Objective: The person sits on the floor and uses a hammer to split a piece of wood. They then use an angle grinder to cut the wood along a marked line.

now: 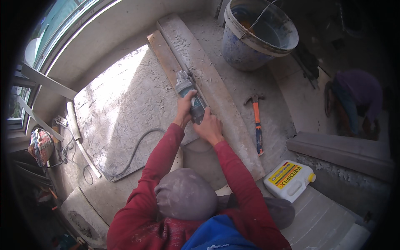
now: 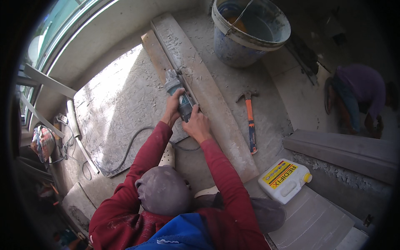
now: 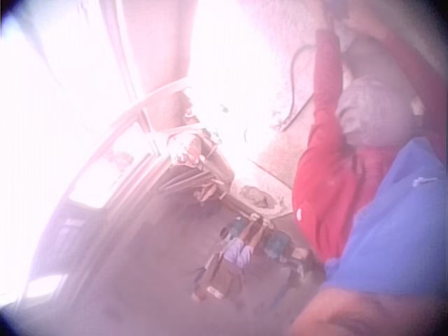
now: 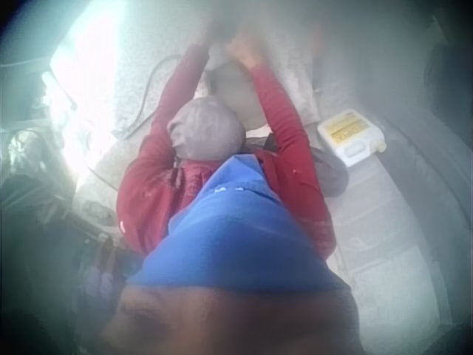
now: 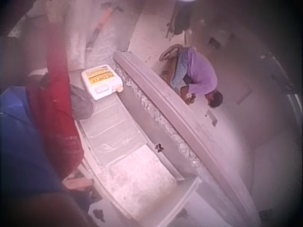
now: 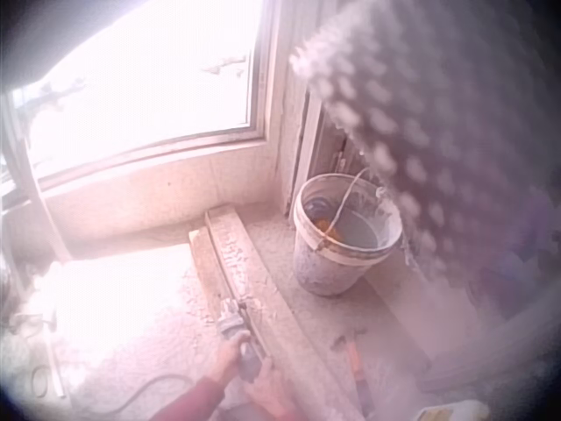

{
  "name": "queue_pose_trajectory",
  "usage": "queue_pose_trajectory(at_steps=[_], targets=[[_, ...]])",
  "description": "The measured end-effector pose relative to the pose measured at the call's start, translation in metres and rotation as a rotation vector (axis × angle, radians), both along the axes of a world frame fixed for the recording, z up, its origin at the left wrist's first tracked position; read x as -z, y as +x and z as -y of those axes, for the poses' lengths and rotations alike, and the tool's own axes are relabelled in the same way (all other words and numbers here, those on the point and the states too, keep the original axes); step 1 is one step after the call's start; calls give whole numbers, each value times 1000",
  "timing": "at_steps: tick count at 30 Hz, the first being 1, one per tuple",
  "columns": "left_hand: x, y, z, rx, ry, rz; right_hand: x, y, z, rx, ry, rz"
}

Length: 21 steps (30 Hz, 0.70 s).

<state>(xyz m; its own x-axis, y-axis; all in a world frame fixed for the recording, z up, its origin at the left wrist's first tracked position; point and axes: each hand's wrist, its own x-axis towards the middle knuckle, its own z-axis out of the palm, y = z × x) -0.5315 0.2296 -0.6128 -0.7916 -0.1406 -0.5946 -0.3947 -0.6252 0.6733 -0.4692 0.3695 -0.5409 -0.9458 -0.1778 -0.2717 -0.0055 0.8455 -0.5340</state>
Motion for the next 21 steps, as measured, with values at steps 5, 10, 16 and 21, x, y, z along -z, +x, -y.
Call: queue_pose_trajectory(at_steps=[5,10,16,21], targets=[[8,-7,5,7,25,14,-1,-4,4,13,-10,8],[10,-11,8,12,38,31,-4,-7,6,12,-5,8],[1,-11,8,9,71,26,-2,-9,7,3,-5,1],[-3,-6,4,7,-14,21,0,-4,4,26,-9,9]])
